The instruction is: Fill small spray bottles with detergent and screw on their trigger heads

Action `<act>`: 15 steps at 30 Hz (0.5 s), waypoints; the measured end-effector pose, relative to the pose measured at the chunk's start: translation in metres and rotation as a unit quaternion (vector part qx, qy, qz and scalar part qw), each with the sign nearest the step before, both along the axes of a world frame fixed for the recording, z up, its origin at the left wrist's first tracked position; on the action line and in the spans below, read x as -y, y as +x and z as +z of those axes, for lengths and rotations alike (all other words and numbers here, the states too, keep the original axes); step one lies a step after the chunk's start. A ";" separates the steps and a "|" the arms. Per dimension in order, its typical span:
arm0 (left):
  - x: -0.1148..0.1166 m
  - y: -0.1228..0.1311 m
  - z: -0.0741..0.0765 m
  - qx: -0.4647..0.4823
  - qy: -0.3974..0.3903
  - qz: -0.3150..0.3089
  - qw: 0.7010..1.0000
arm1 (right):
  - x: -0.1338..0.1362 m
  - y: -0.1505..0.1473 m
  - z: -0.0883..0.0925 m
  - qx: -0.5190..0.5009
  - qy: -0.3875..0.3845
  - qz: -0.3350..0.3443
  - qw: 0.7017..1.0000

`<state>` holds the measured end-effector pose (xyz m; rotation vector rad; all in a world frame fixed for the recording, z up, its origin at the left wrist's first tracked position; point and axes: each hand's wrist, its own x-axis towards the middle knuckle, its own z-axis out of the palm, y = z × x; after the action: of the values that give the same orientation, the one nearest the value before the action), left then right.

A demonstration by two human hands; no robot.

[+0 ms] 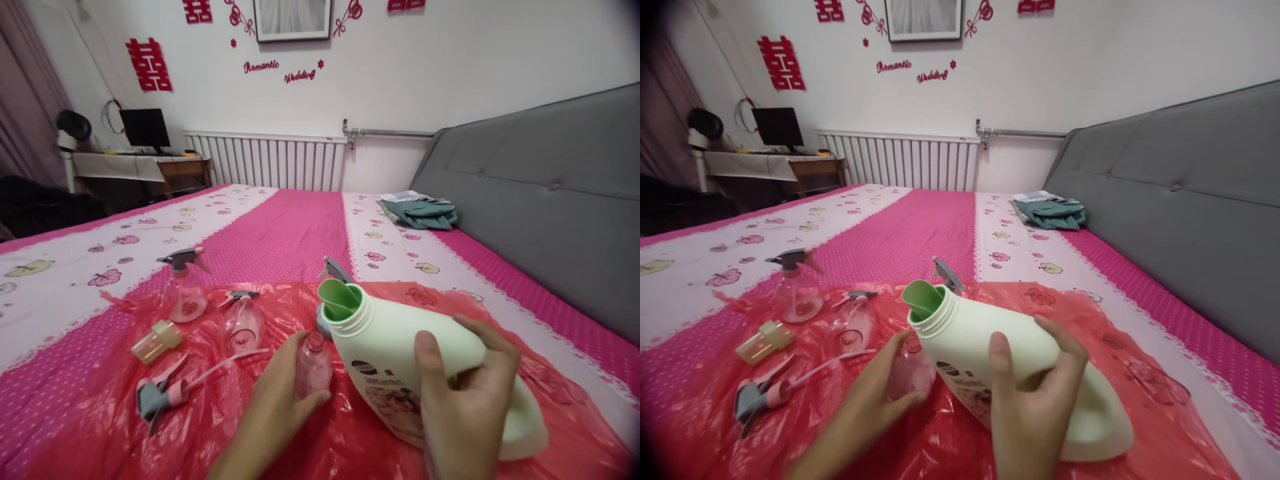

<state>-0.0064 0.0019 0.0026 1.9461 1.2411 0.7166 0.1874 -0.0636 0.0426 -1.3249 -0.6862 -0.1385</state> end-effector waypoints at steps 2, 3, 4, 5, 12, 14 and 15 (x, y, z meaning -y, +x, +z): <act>-0.001 0.000 -0.002 0.002 0.001 0.004 1.000 | 0.002 0.007 -0.003 -0.025 0.007 0.000 1.000; -0.001 0.000 -0.003 0.001 0.002 0.007 1.000 | 0.003 0.010 -0.005 -0.040 0.008 -0.001 0.999; -0.001 -0.001 -0.003 -0.001 0.003 0.008 1.000 | 0.004 0.014 -0.007 -0.052 0.009 -0.003 0.999; -0.002 -0.001 -0.004 -0.004 0.004 0.008 1.000 | 0.006 0.017 -0.008 -0.059 0.010 -0.007 0.998; -0.001 -0.001 0.003 0.007 0.041 0.034 0.999 | 0.015 0.035 -0.018 -0.068 0.012 -0.057 0.996; 0.002 0.003 0.007 0.015 0.048 0.038 0.998 | 0.016 0.037 -0.020 -0.083 0.016 -0.066 0.994; 0.003 0.005 0.009 0.019 0.050 0.039 0.998 | 0.017 0.038 -0.019 -0.087 0.020 -0.066 0.994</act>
<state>-0.0012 -0.0007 0.0116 1.9637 1.2865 0.8658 0.2254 -0.0801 0.0234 -1.3259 -0.4460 -0.1410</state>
